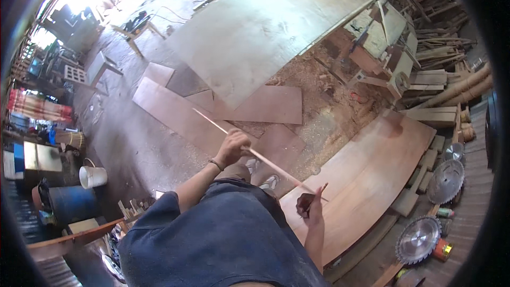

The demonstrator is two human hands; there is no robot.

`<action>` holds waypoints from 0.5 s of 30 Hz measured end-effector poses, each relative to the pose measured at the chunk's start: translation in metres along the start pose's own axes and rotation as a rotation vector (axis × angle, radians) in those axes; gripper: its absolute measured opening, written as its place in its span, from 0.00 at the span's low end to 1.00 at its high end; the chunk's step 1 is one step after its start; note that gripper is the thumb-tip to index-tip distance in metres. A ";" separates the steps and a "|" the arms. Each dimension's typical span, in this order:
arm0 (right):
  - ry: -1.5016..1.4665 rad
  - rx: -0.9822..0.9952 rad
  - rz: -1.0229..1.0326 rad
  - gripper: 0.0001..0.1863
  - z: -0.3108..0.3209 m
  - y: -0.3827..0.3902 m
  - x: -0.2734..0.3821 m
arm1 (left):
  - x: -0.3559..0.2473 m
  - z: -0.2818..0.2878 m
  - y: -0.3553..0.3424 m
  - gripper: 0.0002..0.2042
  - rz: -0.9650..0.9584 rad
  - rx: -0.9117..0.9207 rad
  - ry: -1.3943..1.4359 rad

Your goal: Marking a wood panel, cutting it with a hand saw, and then using a power sander to smooth the edges of a wooden frame project.

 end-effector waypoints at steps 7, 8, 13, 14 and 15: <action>1.394 -0.682 0.571 0.34 -0.037 -0.041 0.109 | -0.049 0.151 -0.048 0.23 0.110 -0.447 -0.363; 1.377 -0.761 0.855 0.34 -0.044 -0.048 0.119 | -0.055 0.172 -0.060 0.23 0.110 -0.455 -0.354; 0.976 -0.387 0.477 0.33 -0.033 -0.112 0.086 | -0.028 0.239 -0.114 0.24 0.102 -0.405 -0.419; 0.974 -0.398 0.477 0.33 -0.043 -0.128 0.078 | -0.014 0.246 -0.126 0.24 0.096 -0.401 -0.412; 0.938 -0.449 0.647 0.34 -0.060 -0.144 0.080 | 0.005 0.250 -0.142 0.22 0.137 -0.276 -0.421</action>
Point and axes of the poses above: each hand's wrist, its own y-axis away from the middle knuckle, its own z-axis out of the back of the hand, x = y × z, the point moved 5 cm from there along -y, towards the middle knuckle, and after that the axes turned 11 degrees about x, right-handed, at the moved point
